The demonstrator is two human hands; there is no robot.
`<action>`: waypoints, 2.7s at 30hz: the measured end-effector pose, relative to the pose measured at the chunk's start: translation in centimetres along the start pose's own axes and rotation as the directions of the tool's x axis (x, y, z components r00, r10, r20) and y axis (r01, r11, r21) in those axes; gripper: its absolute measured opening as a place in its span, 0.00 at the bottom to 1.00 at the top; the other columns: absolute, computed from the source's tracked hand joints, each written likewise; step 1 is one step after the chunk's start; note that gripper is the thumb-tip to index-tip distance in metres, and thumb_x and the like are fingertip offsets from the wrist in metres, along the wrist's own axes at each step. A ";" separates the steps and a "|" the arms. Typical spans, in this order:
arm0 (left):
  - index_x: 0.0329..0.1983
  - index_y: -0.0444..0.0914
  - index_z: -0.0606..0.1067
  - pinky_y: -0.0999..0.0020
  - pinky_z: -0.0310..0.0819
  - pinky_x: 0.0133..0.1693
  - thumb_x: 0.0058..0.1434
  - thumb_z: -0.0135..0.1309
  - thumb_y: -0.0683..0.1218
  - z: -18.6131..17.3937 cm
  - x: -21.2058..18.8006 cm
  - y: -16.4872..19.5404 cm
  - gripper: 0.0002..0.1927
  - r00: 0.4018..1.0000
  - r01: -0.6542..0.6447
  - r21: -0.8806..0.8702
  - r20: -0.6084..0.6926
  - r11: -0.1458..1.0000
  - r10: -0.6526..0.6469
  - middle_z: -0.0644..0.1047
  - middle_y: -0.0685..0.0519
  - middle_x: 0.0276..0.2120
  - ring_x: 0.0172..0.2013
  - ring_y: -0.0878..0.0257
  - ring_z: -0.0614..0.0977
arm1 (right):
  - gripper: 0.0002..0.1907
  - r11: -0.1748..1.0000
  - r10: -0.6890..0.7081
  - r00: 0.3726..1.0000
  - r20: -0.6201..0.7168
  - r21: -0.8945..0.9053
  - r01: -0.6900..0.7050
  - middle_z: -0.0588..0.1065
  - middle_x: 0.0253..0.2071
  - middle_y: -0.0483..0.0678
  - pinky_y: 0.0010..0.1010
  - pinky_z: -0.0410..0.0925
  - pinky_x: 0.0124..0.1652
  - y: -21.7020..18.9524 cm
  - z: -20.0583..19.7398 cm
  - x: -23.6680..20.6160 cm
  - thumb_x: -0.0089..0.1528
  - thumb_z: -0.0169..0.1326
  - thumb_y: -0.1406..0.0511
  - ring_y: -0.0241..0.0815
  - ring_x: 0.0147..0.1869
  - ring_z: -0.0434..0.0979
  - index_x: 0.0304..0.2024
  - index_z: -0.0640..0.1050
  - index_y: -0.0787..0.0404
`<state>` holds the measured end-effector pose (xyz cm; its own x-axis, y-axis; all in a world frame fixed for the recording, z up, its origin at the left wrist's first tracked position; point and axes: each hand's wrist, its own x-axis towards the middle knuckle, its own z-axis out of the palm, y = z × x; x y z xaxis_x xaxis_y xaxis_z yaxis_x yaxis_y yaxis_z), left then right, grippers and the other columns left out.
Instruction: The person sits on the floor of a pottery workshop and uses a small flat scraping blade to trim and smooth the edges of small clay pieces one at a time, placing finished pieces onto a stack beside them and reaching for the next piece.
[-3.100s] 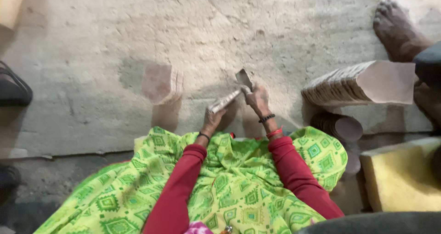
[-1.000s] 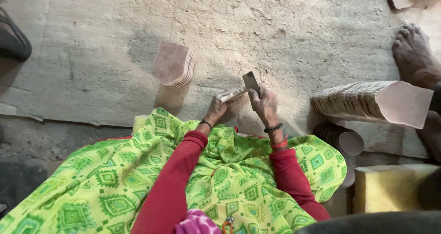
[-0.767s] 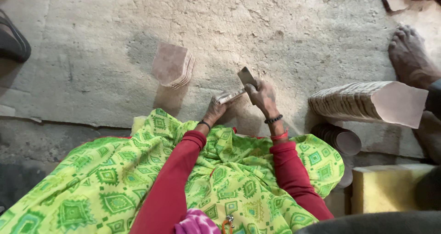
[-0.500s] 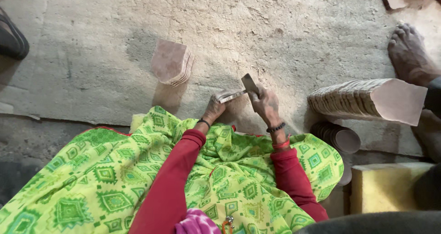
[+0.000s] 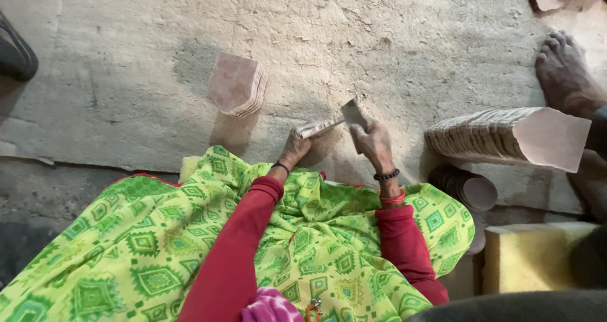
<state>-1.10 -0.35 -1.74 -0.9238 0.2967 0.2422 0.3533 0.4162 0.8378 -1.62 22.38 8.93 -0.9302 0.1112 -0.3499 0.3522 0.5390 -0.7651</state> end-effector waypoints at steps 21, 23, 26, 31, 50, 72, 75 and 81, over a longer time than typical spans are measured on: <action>0.49 0.38 0.80 0.57 0.77 0.49 0.60 0.52 0.40 0.4 0.3 -0.1 0.14 0.998 -0.066 0.171 -0.002 0.983 0.067 0.82 0.44 0.46 0.46 0.48 0.83 | 0.13 0.988 -0.141 0.987 -0.071 -0.078 0.136 0.74 0.16 0.50 0.37 0.68 0.25 -1.6 2.5 0.7 0.64 0.56 0.57 0.42 0.19 0.76 0.35 0.82 0.60; 0.48 0.38 0.80 0.56 0.76 0.49 0.60 0.51 0.40 0.6 0.3 -0.2 0.13 0.992 -0.124 0.253 0.007 0.959 0.126 0.82 0.44 0.45 0.45 0.47 0.83 | 0.12 0.985 -0.170 0.980 -0.100 -0.011 0.169 0.73 0.16 0.47 0.36 0.67 0.23 -1.3 2.3 0.8 0.63 0.56 0.59 0.39 0.18 0.73 0.34 0.81 0.61; 0.45 0.38 0.80 0.55 0.76 0.49 0.58 0.52 0.41 0.7 0.7 0.0 0.13 0.987 -0.160 0.327 0.031 0.931 0.158 0.82 0.44 0.44 0.44 0.48 0.83 | 0.16 0.990 -0.108 0.989 -0.104 0.080 0.116 0.72 0.16 0.46 0.33 0.64 0.20 -0.8 2.1 1.2 0.65 0.57 0.58 0.35 0.17 0.71 0.29 0.79 0.64; 0.50 0.38 0.79 0.58 0.79 0.47 0.62 0.50 0.38 0.0 1.0 1.3 0.14 0.995 -0.090 0.125 -0.024 0.988 0.093 0.82 0.45 0.46 0.45 0.48 0.84 | 0.16 0.985 0.020 0.998 -0.052 0.172 -0.011 0.72 0.17 0.44 0.30 0.62 0.19 0.3 2.0 1.7 0.65 0.58 0.59 0.34 0.17 0.69 0.29 0.79 0.65; 0.47 0.38 0.80 0.61 0.78 0.48 0.58 0.61 0.43 1.2 0.8 0.6 0.13 0.998 0.059 0.005 -0.020 0.998 -0.059 0.82 0.46 0.43 0.43 0.50 0.84 | 0.09 0.918 -0.100 0.967 -0.235 0.353 0.180 0.80 0.29 0.43 0.23 0.69 0.24 1.7 3.1 1.0 0.64 0.60 0.61 0.31 0.26 0.77 0.42 0.81 0.59; 0.48 0.36 0.78 0.56 0.79 0.46 0.53 0.58 0.39 1.0 1.1 0.4 0.17 0.997 0.004 -0.018 -0.072 1.000 -0.005 0.81 0.39 0.43 0.42 0.43 0.82 | 0.09 0.780 -0.554 0.770 -0.317 -0.520 0.347 0.74 0.19 0.52 0.42 0.63 0.22 0.7 4.4 0.7 0.65 0.61 0.60 0.50 0.19 0.72 0.42 0.79 0.58; 0.47 0.35 0.78 0.55 0.79 0.45 0.54 0.60 0.40 0.9 1.2 0.5 0.16 0.996 0.036 -0.139 -0.076 0.990 -0.047 0.81 0.39 0.42 0.43 0.42 0.82 | 0.11 0.886 -0.446 0.822 -0.354 -0.306 0.348 0.77 0.23 0.51 0.39 0.67 0.23 0.8 3.9 1.1 0.64 0.62 0.60 0.46 0.22 0.74 0.42 0.80 0.61; 0.47 0.37 0.79 0.52 0.76 0.46 0.58 0.56 0.41 1.6 1.4 0.2 0.13 0.987 -0.120 0.272 -0.073 0.955 0.145 0.82 0.43 0.44 0.43 0.44 0.83 | 0.13 0.974 -0.118 0.942 -0.316 0.150 0.172 0.80 0.30 0.48 0.30 0.72 0.24 1.1 3.0 1.1 0.63 0.61 0.61 0.38 0.26 0.79 0.44 0.81 0.64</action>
<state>-2.03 1.56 -2.03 -0.8711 0.2907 0.3958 0.4886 0.5952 0.6380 -1.92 20.57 6.07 -0.9499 0.3049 -0.0687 0.1985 0.4188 -0.8861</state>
